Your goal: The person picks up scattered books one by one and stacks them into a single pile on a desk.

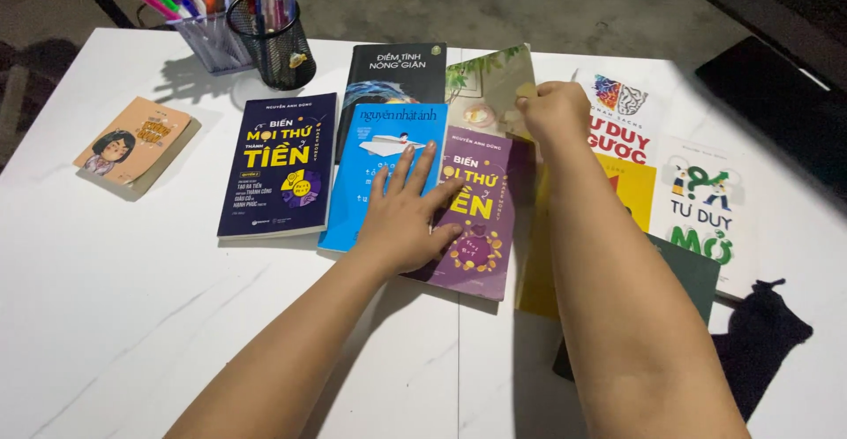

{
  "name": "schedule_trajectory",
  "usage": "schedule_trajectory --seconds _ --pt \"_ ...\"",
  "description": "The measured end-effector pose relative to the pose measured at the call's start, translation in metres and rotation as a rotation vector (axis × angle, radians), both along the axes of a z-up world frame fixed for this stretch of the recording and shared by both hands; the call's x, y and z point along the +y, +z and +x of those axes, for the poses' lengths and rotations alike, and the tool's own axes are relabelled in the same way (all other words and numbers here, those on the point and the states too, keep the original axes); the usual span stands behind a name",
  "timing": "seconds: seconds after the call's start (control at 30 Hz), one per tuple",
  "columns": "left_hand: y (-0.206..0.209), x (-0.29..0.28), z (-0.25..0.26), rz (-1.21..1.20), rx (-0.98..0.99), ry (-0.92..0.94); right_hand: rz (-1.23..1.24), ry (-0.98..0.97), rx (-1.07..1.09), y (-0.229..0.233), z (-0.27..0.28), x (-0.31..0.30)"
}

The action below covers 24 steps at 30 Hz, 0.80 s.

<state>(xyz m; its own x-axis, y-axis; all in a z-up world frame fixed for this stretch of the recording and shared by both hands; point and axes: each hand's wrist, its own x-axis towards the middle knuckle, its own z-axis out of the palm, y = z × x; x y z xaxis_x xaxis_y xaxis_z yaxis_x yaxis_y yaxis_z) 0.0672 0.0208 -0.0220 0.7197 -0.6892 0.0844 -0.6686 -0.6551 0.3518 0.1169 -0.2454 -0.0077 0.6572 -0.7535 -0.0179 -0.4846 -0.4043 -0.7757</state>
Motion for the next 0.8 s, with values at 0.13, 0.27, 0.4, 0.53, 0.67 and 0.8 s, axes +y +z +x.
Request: schedule_trajectory --seconds 0.13,0.27,0.4,0.53,0.67,0.8 --pt "-0.001 0.000 0.000 0.007 -0.005 0.005 -0.099 0.034 -0.039 0.012 -0.011 0.003" --pt "-0.003 0.001 0.001 -0.008 -0.012 0.004 -0.164 -0.093 -0.114 0.012 -0.019 0.012" --pt "-0.005 0.004 0.002 -0.033 -0.029 0.001 -0.138 -0.150 -0.288 0.011 -0.029 0.020" --pt "-0.008 0.006 0.004 -0.039 -0.039 0.005 -0.097 -0.163 -0.422 0.021 -0.034 0.019" --pt "-0.015 0.010 0.009 -0.015 -0.015 0.028 -0.031 0.003 -0.583 0.036 -0.045 0.012" --pt "-0.018 0.009 0.010 0.077 -0.012 0.047 0.083 0.185 -0.974 0.063 -0.053 0.007"
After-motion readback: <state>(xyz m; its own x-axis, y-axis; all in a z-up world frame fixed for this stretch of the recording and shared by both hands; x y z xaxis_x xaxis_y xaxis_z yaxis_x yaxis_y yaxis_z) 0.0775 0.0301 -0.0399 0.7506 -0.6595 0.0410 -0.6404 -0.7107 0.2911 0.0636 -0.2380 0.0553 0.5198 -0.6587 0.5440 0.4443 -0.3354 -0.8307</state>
